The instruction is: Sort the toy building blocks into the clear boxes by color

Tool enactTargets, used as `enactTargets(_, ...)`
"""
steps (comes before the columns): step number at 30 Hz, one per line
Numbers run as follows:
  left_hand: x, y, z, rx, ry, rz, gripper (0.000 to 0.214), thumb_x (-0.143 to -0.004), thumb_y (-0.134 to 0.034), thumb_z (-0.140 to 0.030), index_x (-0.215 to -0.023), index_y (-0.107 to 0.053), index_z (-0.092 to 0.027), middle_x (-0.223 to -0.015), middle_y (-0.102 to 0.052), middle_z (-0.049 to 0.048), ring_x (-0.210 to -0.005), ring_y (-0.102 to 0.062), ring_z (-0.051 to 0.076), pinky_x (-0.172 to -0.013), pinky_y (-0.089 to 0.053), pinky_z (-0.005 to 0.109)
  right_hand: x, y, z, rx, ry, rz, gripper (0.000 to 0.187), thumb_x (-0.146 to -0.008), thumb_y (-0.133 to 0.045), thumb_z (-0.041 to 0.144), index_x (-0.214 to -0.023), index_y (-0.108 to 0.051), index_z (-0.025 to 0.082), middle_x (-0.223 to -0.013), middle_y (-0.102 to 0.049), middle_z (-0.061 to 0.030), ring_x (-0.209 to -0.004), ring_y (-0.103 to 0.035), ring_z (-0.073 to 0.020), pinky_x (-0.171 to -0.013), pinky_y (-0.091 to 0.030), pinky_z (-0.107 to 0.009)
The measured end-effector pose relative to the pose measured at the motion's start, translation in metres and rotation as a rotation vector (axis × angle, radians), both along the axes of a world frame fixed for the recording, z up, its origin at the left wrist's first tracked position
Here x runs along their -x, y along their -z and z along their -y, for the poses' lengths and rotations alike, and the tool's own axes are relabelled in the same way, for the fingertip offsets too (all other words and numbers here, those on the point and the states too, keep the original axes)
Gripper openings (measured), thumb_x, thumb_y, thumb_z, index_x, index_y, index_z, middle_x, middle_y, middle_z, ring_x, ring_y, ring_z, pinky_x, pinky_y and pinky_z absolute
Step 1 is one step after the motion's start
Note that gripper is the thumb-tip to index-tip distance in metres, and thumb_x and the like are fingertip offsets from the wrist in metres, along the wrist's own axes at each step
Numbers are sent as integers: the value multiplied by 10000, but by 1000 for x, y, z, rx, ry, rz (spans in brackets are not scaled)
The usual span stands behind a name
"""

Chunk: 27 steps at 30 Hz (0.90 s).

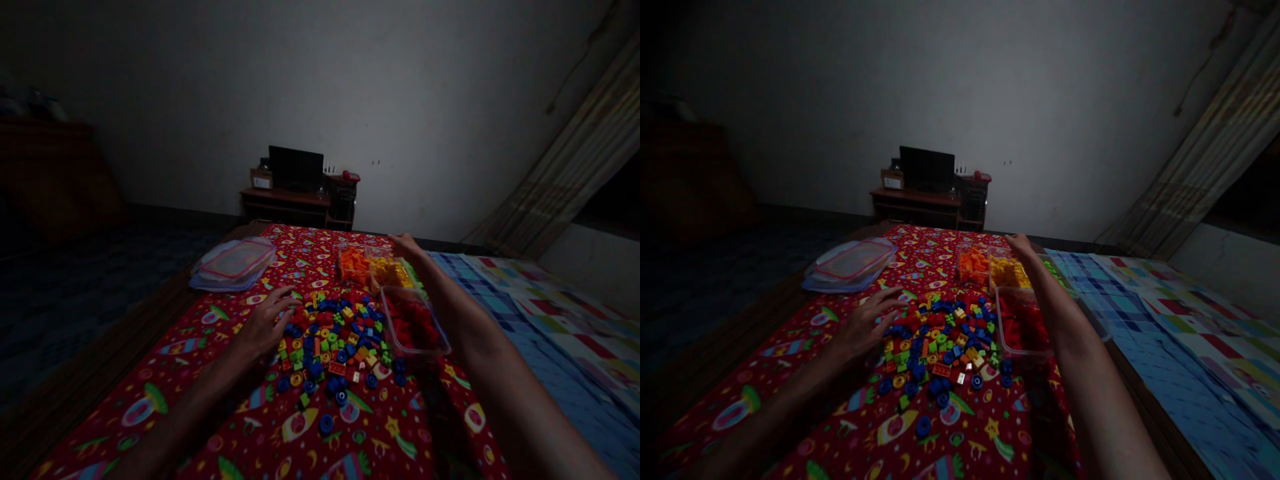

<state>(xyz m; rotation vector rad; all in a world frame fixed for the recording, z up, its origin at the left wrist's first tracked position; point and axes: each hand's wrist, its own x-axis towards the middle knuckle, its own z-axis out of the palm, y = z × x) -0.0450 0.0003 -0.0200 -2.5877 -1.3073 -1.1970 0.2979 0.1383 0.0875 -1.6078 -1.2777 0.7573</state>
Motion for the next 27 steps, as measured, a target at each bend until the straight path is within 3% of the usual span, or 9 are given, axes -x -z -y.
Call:
enactTargets(4, 7, 2, -4, 86, 8, -2, 298, -856, -401, -261, -947, -674, -183, -1177, -609, 116, -1050, -596, 227, -903, -486, 386, 14, -5, 18, -3, -20, -91, 88, -848, -518, 143, -779, -560, 108, -502, -549, 4, -472, -548, -83, -565, -504, -216)
enactTargets(9, 16, 3, -5, 224, 34, -19, 300, -849, -411, -285, -951, -675, -185, -1027, -671, 81, -966, -616, 203, -886, -473, 346, 45, 9, 74, -128, -336, -236, 155, -777, -626, 263, -833, -627, 119, -690, -668, -60, -651, -642, -131, -646, -529, -253)
enactTargets(13, 19, 1, -1, 322, 21, -81, 306, -846, -422, -317, -954, -678, -188, -972, -681, 68, -905, -618, 196, -854, -466, 317, 73, 32, 117, -175, -490, 102, 197, -793, -546, 268, -873, -678, 145, -787, -700, -60, -715, -641, -156, -661, -503, -270)
enactTargets(17, 20, 1, 4, 469, -9, -184, 279, -839, -451, -320, -942, -676, -192, -938, -677, 59, -875, -613, 196, -811, -466, 297, 92, 66, 139, -168, -414, 710, 203, -798, -505, 162, -890, -685, 144, -860, -692, -96, -773, -618, -185, -682, -433, -273)
enactTargets(20, 21, 9, 6, 568, 35, -261, 235, -802, -517, -299, -949, -664, -191, -928, -663, 54, -859, -605, 189, -774, -468, 273, 99, 95, 145, -157, -344, 998, 238, -819, -510, 168, -1006, -654, 133, -949, -665, -131, -863, -588, -215, -712, -397, -286)
enactTargets(23, 22, 20, 7, 597, 67, -304, 222, -772, -557, -272, -956, -654, -194, -949, -640, 54, -858, -593, 184, -752, -467, 259, 102, 110, 146, -161, -347, 1092, 258, -838, -467, 139, -1027, -642, 134, -957, -649, -133, -878, -567, -210, -718, -377, -281)
enactTargets(27, 22, 29, 4, 583, 86, -303, 223, -784, -543, -274, -964, -648, -196, -973, -625, 58, -878, -584, 183, -769, -461, 258, 102, 102, 144, -150, -394, 976, 225, -801, -467, 117, -934, -649, 130, -830, -647, -99, -765, -561, -179, -659, -354, -256)
